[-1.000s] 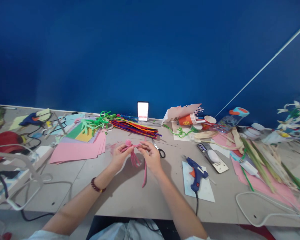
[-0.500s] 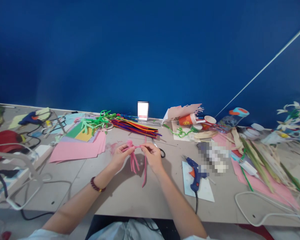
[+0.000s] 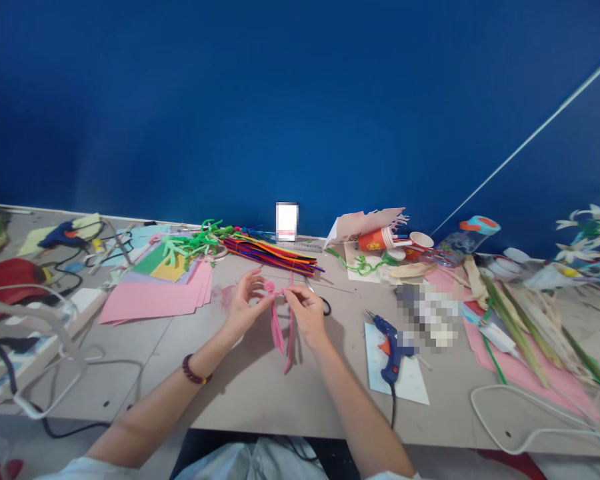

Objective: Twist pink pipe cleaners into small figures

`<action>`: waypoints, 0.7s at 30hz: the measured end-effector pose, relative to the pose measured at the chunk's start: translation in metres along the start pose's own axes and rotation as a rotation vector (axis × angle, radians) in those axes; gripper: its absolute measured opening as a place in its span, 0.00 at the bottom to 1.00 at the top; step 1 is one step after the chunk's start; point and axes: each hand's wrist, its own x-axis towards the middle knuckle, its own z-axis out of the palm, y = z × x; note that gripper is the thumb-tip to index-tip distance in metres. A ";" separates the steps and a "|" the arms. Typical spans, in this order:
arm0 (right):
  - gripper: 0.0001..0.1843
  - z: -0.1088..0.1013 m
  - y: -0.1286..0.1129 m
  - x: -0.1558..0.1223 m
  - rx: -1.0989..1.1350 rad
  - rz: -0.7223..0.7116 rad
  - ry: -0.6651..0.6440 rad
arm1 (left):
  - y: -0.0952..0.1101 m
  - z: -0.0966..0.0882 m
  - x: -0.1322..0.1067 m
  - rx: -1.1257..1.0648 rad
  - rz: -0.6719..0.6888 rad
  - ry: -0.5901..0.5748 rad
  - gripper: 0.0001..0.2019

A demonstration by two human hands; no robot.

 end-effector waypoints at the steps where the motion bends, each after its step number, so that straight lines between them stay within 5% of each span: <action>1: 0.09 0.000 0.000 0.000 0.002 0.005 0.000 | 0.002 -0.001 0.000 0.101 0.100 0.024 0.27; 7: 0.09 0.006 0.003 -0.006 0.036 0.023 -0.027 | 0.007 -0.002 -0.003 0.332 0.396 -0.077 0.04; 21: 0.09 0.013 0.003 -0.010 0.098 0.082 -0.023 | 0.008 0.000 -0.007 0.444 0.437 -0.072 0.04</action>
